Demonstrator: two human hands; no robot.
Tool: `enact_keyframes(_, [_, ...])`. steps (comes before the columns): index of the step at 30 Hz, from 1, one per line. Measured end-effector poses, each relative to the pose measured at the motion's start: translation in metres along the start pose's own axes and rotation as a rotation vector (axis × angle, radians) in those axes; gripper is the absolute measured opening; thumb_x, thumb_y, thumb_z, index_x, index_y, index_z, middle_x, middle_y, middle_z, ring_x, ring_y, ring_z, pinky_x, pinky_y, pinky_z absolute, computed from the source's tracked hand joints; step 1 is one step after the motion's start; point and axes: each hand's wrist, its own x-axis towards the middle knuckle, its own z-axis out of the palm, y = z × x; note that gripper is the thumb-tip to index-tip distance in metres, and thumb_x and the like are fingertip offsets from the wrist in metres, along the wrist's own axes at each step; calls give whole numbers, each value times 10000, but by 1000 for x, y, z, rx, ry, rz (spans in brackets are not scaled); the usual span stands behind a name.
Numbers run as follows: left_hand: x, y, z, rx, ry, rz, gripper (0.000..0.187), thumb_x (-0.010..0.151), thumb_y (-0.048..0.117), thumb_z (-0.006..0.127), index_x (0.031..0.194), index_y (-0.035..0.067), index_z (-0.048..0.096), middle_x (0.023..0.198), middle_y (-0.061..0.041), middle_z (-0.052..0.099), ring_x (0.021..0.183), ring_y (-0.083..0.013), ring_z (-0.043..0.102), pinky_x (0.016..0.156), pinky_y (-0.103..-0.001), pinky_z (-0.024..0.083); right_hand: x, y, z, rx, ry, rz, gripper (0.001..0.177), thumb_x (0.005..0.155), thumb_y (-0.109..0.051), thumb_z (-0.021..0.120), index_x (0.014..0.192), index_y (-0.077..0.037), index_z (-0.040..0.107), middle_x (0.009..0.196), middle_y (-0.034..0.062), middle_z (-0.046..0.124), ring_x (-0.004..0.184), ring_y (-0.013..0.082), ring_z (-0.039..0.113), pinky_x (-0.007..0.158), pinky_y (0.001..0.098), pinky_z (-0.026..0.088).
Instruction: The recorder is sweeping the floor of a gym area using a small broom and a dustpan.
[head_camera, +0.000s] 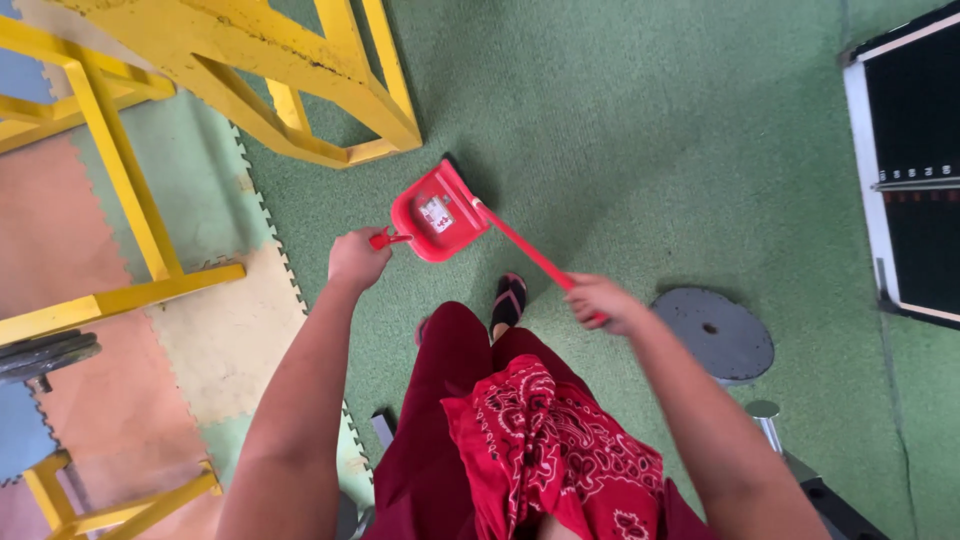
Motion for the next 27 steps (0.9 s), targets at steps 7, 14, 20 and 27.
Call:
enact_keyframes(7, [47, 31, -12, 14, 30, 78, 393, 799, 282, 724, 1163, 141, 764, 1018, -206, 743, 965, -393, 708, 918, -494, 558, -90, -43, -91, -41, 195, -48, 317, 925, -70, 591, 1236, -113, 547, 631, -97, 351, 467, 24, 344, 388, 224, 268])
enact_keyframes(14, [127, 79, -29, -56, 64, 153, 360, 828, 270, 694, 1159, 151, 768, 1013, -210, 740, 958, -388, 713, 903, -486, 564, -61, -71, -194, 259, 421, -193, 117, 957, -68, 552, 909, -131, 466, 686, -56, 439, 539, 54, 420, 451, 235, 327])
enact_keyframes(20, [194, 126, -34, -89, -6, 199, 389, 834, 256, 682, 1195, 125, 743, 1010, -237, 729, 968, -394, 708, 900, -480, 563, 32, -130, -257, 478, 589, -323, 116, 964, -22, 530, 872, -69, 476, 650, -21, 437, 519, 97, 432, 442, 268, 325])
enact_keyframes(27, [238, 173, -27, 20, -72, 210, 388, 846, 272, 697, 1197, 110, 733, 1043, -239, 727, 995, -419, 692, 911, -502, 547, 246, -132, -121, -360, 782, -204, 148, 733, -15, 720, 733, 27, 578, 589, 97, 545, 516, 217, 561, 428, 443, 411])
